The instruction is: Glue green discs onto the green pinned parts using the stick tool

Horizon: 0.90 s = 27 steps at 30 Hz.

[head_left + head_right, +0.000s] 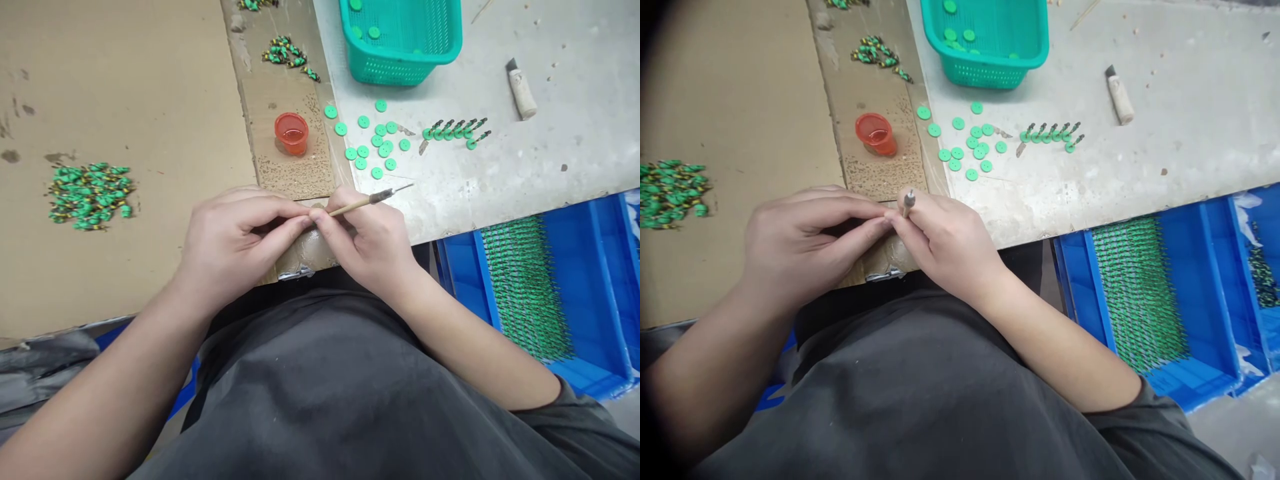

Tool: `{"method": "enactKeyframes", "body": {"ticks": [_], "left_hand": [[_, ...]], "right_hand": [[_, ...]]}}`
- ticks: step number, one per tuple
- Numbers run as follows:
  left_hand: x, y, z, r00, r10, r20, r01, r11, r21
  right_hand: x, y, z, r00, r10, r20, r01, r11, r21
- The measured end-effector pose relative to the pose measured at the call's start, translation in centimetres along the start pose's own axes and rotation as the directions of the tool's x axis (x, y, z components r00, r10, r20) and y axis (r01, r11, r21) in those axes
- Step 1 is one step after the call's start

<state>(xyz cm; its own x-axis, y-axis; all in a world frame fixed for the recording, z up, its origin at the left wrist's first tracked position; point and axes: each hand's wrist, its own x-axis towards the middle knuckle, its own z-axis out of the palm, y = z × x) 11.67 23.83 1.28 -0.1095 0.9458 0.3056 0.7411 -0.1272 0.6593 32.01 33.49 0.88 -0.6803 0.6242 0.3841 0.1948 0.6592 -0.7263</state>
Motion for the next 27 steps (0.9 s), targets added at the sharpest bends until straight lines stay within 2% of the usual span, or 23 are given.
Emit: {"method": "enactKeyframes", "body": {"ticks": [7,14,17,23,27], "left_hand": [[0.26,-0.26,0.24,0.997,0.069,-0.026,-0.069,0.997,-0.026],[0.01,0.02,0.08,1.000,-0.021,-0.009,0.021,1.000,-0.023],[-0.14,0.16,0.01,0.998,-0.058,0.014,0.058,0.998,0.005],[-0.08,0.37,0.02,0.999,-0.052,0.014,0.052,0.999,-0.003],[0.01,0.34,-0.02,0.999,-0.043,0.017,0.043,0.999,-0.006]], "right_hand": [[0.36,-0.46,0.61,1.000,0.022,0.000,-0.022,1.000,-0.014],[-0.25,-0.13,0.21,0.994,0.072,-0.086,-0.071,0.997,0.021],[-0.54,0.06,0.08,0.994,0.052,-0.098,-0.051,0.999,0.015],[-0.47,0.40,0.51,0.996,-0.028,-0.085,0.035,0.996,0.082],[-0.41,0.36,0.56,0.998,-0.019,-0.065,0.022,0.998,0.058]]}}
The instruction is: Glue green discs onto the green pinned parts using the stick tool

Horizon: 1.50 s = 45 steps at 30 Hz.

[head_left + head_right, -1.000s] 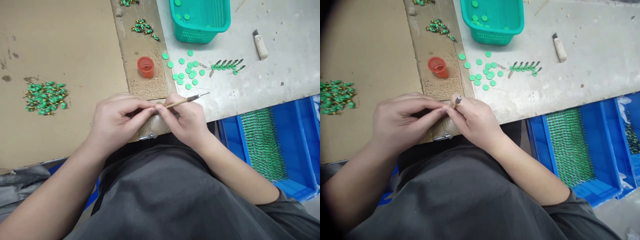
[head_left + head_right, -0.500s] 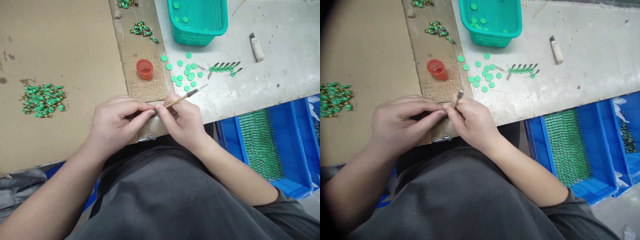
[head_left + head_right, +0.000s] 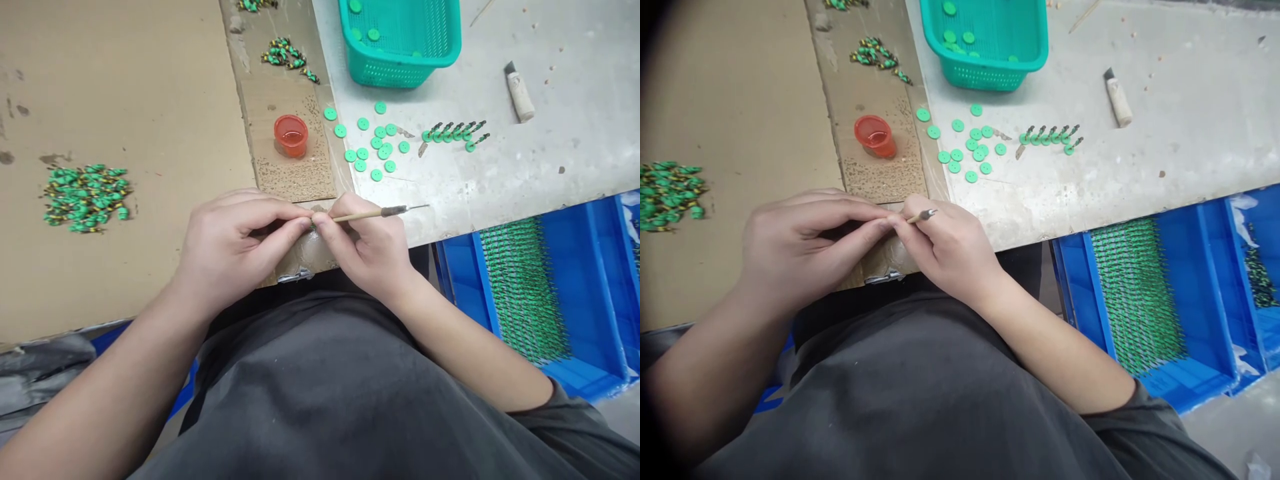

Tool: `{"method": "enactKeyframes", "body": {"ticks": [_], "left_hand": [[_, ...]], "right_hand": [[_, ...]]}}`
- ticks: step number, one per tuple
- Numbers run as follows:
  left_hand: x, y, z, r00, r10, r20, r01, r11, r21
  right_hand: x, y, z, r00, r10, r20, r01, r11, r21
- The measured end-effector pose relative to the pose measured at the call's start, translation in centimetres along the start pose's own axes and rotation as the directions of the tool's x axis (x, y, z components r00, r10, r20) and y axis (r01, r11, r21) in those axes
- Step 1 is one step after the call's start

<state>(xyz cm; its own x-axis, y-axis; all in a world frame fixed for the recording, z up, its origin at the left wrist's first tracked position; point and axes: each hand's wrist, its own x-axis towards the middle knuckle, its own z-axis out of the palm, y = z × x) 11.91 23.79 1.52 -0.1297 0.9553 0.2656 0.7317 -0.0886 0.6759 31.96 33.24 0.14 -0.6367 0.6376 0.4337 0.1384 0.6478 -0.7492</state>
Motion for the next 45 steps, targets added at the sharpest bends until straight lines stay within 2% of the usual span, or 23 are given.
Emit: {"method": "enactKeyframes", "body": {"ticks": [6,12,18,21,24,27,31,35,45], "left_hand": [[0.1,-0.5,0.2,0.991,0.121,-0.057,-0.122,0.992,-0.026],[0.2,-0.7,0.2,0.988,0.147,-0.050,-0.148,0.989,-0.021],[0.1,-0.3,0.0,0.998,0.059,-0.034,-0.060,0.998,-0.036],[0.0,0.0,0.0,0.997,0.068,-0.039,-0.070,0.997,-0.042],[0.0,0.2,0.0,0.997,0.069,-0.045,-0.069,0.997,-0.015],[0.1,0.2,0.0,0.998,0.062,-0.028,-0.060,0.997,0.057],[0.2,-0.3,0.3,0.993,0.119,0.010,-0.119,0.980,0.160],[0.2,-0.7,0.5,0.988,0.153,0.014,-0.153,0.973,0.175],[0.2,-0.6,0.5,0.984,0.179,-0.001,-0.176,0.969,0.170]], "right_hand": [[0.0,-0.5,0.5,0.999,0.016,0.034,-0.013,0.995,-0.094],[0.2,-0.5,1.3,0.999,-0.048,-0.005,0.048,0.994,-0.097],[0.6,-0.3,0.0,0.980,0.191,-0.064,-0.182,0.975,0.125],[0.6,0.1,-0.6,0.970,0.224,-0.096,-0.204,0.961,0.186],[0.6,0.5,-0.8,0.971,0.237,-0.044,-0.223,0.954,0.201],[0.8,0.7,-1.1,0.981,0.192,0.027,-0.194,0.966,0.173],[1.4,1.1,-1.7,0.993,0.067,0.099,-0.077,0.992,0.097],[2.0,1.3,-1.9,0.986,-0.012,0.169,0.012,1.000,-0.003],[2.3,1.2,-1.8,0.971,-0.045,0.236,0.059,0.997,-0.056]]}}
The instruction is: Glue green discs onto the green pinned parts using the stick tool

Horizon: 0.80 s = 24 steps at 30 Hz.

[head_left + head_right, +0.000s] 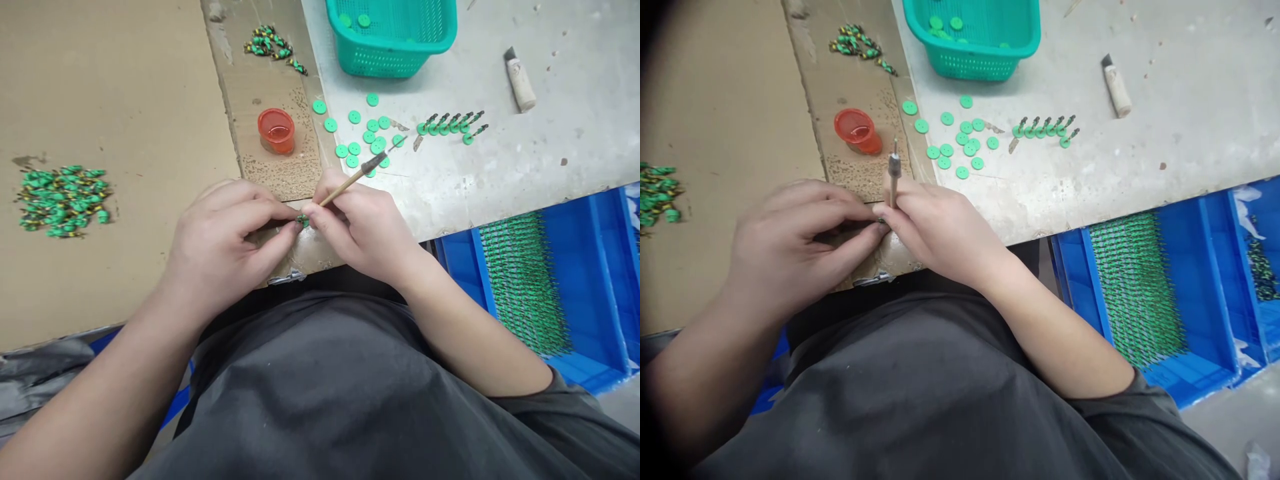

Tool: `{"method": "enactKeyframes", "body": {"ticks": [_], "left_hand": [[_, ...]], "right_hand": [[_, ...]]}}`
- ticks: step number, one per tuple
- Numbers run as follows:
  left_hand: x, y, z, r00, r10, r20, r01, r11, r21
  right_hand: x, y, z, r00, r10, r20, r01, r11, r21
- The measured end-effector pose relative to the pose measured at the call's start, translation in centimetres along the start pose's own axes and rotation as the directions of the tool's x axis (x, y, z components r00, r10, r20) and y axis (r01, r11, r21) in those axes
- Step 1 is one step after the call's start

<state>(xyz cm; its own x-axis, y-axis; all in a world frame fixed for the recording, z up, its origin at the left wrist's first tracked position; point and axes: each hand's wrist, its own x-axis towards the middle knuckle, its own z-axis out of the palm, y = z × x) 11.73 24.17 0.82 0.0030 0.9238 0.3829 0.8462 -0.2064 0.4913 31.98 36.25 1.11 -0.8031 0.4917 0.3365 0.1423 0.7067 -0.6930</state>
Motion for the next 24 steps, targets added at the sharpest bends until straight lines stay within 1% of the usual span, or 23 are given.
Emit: {"method": "enactKeyframes", "body": {"ticks": [8,10,13,17,19,21,23,24], "left_hand": [[-0.1,-0.3,0.2,1.000,0.009,0.002,-0.009,1.000,-0.003],[0.0,-0.2,0.1,1.000,-0.008,0.009,0.008,1.000,0.003],[0.1,-0.1,0.0,0.998,-0.046,0.039,0.046,0.999,-0.001],[0.4,0.1,-0.1,0.997,-0.055,0.059,0.056,0.998,-0.002],[0.5,0.2,-0.4,0.994,-0.069,0.087,0.069,0.998,0.004],[0.7,0.2,-1.0,0.986,-0.089,0.140,0.092,0.996,-0.013],[0.8,0.3,-1.7,0.973,-0.105,0.205,0.117,0.992,-0.049],[0.8,0.3,-2.0,0.967,-0.117,0.227,0.136,0.988,-0.069]], "right_hand": [[0.3,-0.4,-0.1,0.999,-0.027,0.017,0.027,1.000,0.003],[0.5,-0.5,0.0,0.999,-0.023,0.034,0.023,1.000,0.005],[0.8,-0.6,0.3,0.998,-0.004,0.057,0.003,1.000,0.019],[0.8,-0.7,0.7,0.998,0.037,0.047,-0.038,0.999,0.013],[0.4,-0.6,0.8,0.997,0.076,0.000,-0.076,0.996,0.044],[-0.3,-0.4,0.6,0.980,0.166,-0.110,-0.151,0.980,0.130],[-1.3,-0.4,0.3,0.932,0.280,-0.231,-0.223,0.944,0.244],[-1.7,-0.3,0.1,0.906,0.323,-0.274,-0.241,0.925,0.294]]}}
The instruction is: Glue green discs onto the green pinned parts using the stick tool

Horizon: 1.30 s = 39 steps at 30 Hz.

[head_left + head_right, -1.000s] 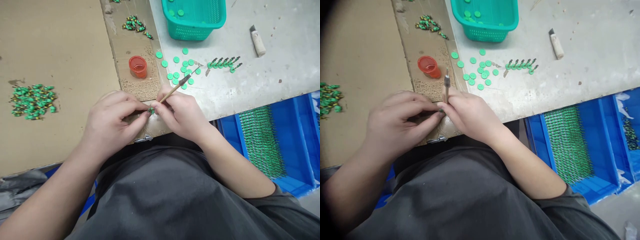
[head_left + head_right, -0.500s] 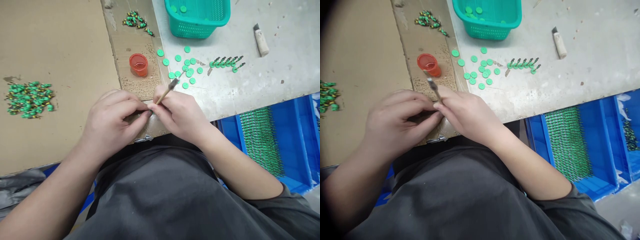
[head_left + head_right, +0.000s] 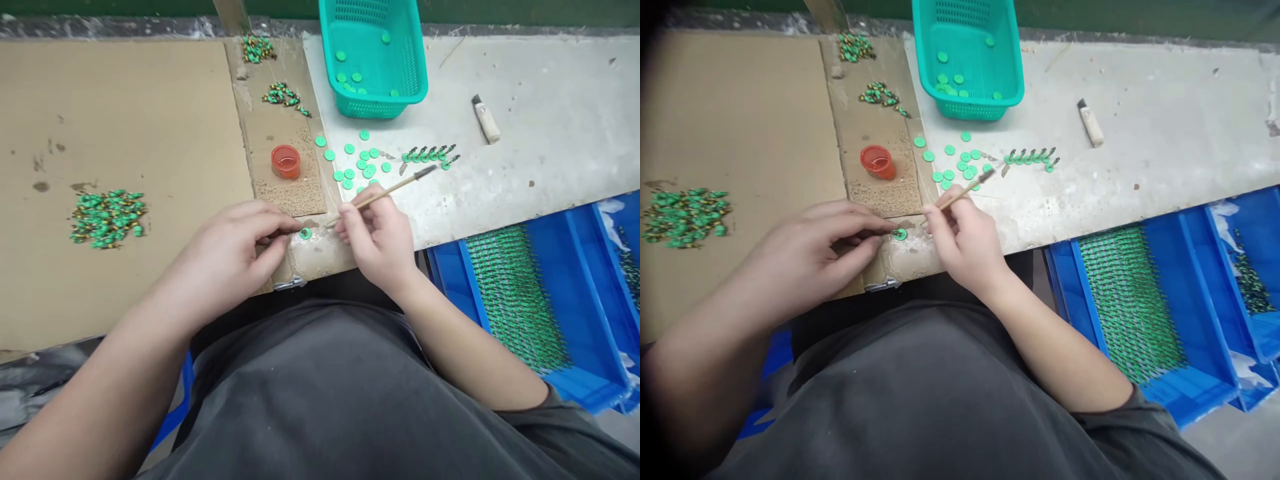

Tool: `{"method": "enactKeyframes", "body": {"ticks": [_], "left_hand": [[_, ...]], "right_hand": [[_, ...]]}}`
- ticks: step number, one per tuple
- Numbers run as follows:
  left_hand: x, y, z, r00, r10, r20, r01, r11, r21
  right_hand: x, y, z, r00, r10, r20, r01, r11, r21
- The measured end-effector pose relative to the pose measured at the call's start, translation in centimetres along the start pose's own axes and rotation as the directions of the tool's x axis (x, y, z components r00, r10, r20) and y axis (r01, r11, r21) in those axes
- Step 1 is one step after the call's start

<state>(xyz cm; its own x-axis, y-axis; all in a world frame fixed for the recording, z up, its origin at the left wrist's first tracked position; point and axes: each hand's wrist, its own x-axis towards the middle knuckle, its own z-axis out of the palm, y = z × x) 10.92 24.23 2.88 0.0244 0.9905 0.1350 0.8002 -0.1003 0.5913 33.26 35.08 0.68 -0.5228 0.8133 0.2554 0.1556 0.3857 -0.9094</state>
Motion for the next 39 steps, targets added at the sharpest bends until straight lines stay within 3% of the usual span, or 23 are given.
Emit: {"method": "enactKeyframes", "body": {"ticks": [3,8,13,16,22,29,39], "left_hand": [[-0.1,0.4,-0.2,0.998,-0.057,-0.037,0.055,0.997,-0.050],[0.0,1.7,0.7,0.979,-0.132,-0.157,0.115,0.987,-0.114],[0.0,3.5,-1.5,0.928,-0.350,-0.124,0.265,0.858,-0.441],[-0.1,5.0,-3.5,0.938,-0.339,-0.079,0.250,0.813,-0.526],[-0.1,7.0,-5.8,0.958,-0.273,-0.091,0.193,0.844,-0.501],[0.2,7.4,-6.2,0.962,-0.264,-0.075,0.185,0.827,-0.531],[0.6,8.1,-6.7,0.971,-0.218,-0.101,0.153,0.886,-0.438]], "right_hand": [[-0.9,0.3,-0.8,0.997,0.025,-0.070,-0.020,0.997,0.078],[-1.4,0.6,-1.2,0.997,0.053,-0.055,-0.049,0.996,0.081],[-1.5,0.4,-1.3,0.997,0.075,-0.034,-0.071,0.992,0.106],[-1.6,0.3,-1.3,0.997,0.072,-0.030,-0.069,0.994,0.083],[-1.6,0.1,-1.2,0.996,0.086,-0.014,-0.084,0.993,0.077],[-1.6,-0.1,-1.1,0.997,0.078,-0.024,-0.076,0.994,0.080],[-1.6,0.1,-1.1,0.998,0.059,-0.016,-0.058,0.995,0.080]]}}
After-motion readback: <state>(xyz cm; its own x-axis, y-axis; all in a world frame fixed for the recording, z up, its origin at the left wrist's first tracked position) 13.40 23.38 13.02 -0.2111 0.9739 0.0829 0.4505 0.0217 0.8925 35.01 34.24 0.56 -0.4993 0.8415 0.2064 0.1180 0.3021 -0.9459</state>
